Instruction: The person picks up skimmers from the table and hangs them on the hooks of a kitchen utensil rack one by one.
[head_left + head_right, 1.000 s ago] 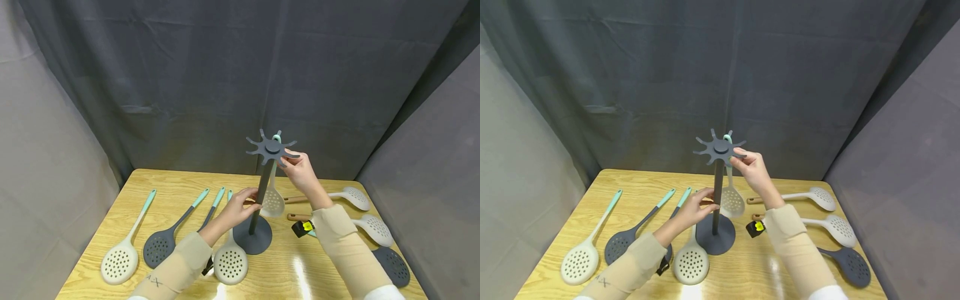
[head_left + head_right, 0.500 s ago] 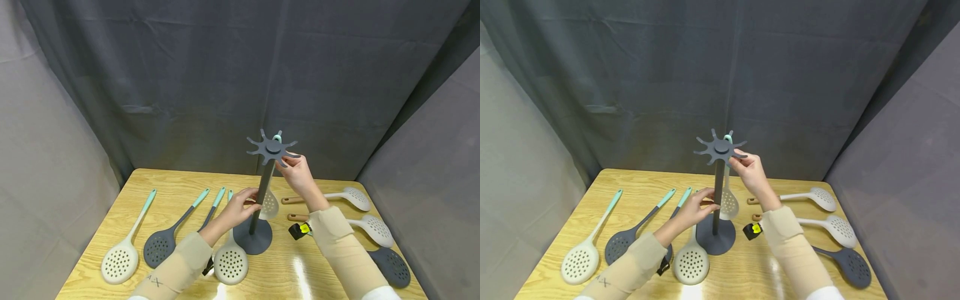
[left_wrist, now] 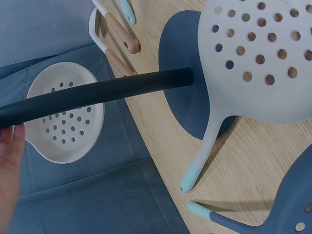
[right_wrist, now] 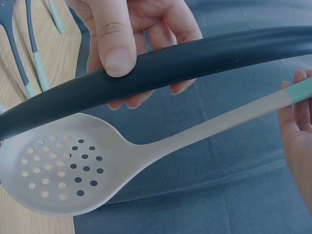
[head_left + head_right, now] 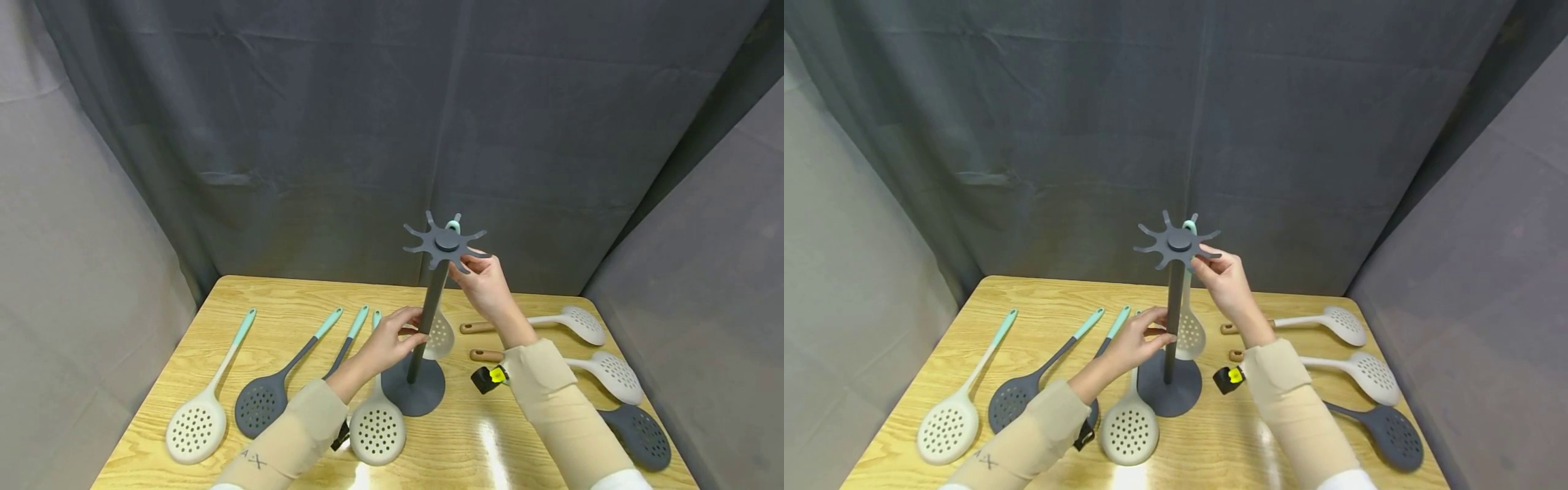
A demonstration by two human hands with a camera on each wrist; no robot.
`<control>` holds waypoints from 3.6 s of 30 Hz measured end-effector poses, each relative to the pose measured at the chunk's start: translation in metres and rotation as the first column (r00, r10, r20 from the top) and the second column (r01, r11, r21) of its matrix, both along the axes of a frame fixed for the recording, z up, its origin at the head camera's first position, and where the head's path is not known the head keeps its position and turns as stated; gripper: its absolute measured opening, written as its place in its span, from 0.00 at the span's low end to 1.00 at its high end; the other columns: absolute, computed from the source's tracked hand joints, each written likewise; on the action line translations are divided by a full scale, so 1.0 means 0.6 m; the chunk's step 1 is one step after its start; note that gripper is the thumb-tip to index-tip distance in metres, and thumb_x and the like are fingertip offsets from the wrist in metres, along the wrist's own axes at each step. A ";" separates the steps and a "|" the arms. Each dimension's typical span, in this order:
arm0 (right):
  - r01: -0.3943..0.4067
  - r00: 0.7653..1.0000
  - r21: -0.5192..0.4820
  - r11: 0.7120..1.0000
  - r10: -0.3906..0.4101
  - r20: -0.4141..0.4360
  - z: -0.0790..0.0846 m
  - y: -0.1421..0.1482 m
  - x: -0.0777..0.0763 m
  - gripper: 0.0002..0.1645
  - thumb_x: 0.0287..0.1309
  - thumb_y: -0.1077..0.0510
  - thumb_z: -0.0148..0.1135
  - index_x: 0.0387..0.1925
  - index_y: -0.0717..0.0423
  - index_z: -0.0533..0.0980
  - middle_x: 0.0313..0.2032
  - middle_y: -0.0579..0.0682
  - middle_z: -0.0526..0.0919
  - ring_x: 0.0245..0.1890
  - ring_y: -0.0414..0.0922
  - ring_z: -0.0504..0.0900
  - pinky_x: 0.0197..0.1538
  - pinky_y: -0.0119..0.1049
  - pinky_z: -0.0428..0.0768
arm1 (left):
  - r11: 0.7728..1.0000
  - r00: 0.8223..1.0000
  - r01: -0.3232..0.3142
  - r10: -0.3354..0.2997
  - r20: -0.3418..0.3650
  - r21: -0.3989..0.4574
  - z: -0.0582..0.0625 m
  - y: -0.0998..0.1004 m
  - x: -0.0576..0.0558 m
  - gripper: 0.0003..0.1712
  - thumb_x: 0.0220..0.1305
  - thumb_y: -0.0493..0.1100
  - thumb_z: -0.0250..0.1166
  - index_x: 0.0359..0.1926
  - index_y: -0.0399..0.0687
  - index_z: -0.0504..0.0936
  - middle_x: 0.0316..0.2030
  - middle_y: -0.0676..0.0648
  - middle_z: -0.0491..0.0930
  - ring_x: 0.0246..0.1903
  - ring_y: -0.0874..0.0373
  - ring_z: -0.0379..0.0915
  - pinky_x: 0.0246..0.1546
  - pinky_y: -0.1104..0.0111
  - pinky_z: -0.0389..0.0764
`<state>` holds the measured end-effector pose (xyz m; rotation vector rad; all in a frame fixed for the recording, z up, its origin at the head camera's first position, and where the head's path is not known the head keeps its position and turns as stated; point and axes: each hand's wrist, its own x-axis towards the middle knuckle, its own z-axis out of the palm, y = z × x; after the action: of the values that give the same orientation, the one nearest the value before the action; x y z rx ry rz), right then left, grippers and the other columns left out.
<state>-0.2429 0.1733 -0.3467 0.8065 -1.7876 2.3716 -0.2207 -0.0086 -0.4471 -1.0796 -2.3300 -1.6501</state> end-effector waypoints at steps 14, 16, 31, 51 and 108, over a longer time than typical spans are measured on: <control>0.125 0.991 0.272 0.954 -0.131 0.001 -0.007 0.021 0.001 0.16 0.62 0.65 0.52 0.51 0.56 0.74 0.44 0.34 0.77 0.44 0.31 0.74 0.62 0.46 0.65 | 1.000 1.000 0.001 -0.001 -0.012 0.014 -0.001 0.001 0.001 0.20 0.57 0.33 0.63 0.52 0.41 0.73 0.41 0.44 0.76 0.42 0.54 0.76 0.43 0.74 0.80; 0.113 0.994 0.259 0.959 -0.111 -0.020 -0.012 0.026 0.001 0.23 0.63 0.62 0.52 0.60 0.64 0.66 0.55 0.40 0.71 0.54 0.34 0.71 0.64 0.43 0.65 | 1.000 1.000 0.002 -0.002 -0.015 0.013 -0.001 0.001 0.001 0.20 0.57 0.33 0.63 0.52 0.41 0.73 0.41 0.43 0.76 0.42 0.54 0.76 0.43 0.76 0.79; 0.587 0.751 0.449 0.674 -0.245 -0.613 -0.050 0.057 0.028 0.27 0.50 0.72 0.60 0.55 0.69 0.68 0.52 0.65 0.72 0.54 0.60 0.68 0.62 0.36 0.65 | 1.000 1.000 -0.001 0.001 -0.013 0.014 -0.001 0.002 0.000 0.20 0.57 0.32 0.63 0.52 0.37 0.73 0.42 0.42 0.76 0.42 0.53 0.76 0.43 0.73 0.80; 0.631 0.774 0.753 0.188 -0.078 -0.629 -0.245 0.202 0.019 0.34 0.49 0.55 0.68 0.59 0.54 0.68 0.52 0.56 0.72 0.50 0.56 0.72 0.53 0.56 0.71 | 1.000 1.000 -0.007 0.007 -0.028 0.009 -0.004 0.001 0.000 0.20 0.57 0.33 0.63 0.52 0.37 0.73 0.42 0.42 0.76 0.43 0.52 0.76 0.43 0.76 0.79; 0.277 0.953 0.952 0.129 -0.161 -0.256 -0.365 0.268 0.073 0.18 0.50 0.66 0.65 0.45 0.62 0.77 0.37 0.53 0.78 0.34 0.46 0.77 0.34 0.41 0.79 | 1.000 1.000 0.001 -0.001 -0.023 0.012 -0.004 0.001 0.000 0.20 0.57 0.34 0.63 0.52 0.37 0.73 0.42 0.43 0.76 0.43 0.53 0.75 0.44 0.70 0.80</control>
<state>-0.1994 0.3339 -0.5654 0.5265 -3.0522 0.5914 -0.2206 -0.0078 -0.4496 -1.0917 -2.3026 -1.6414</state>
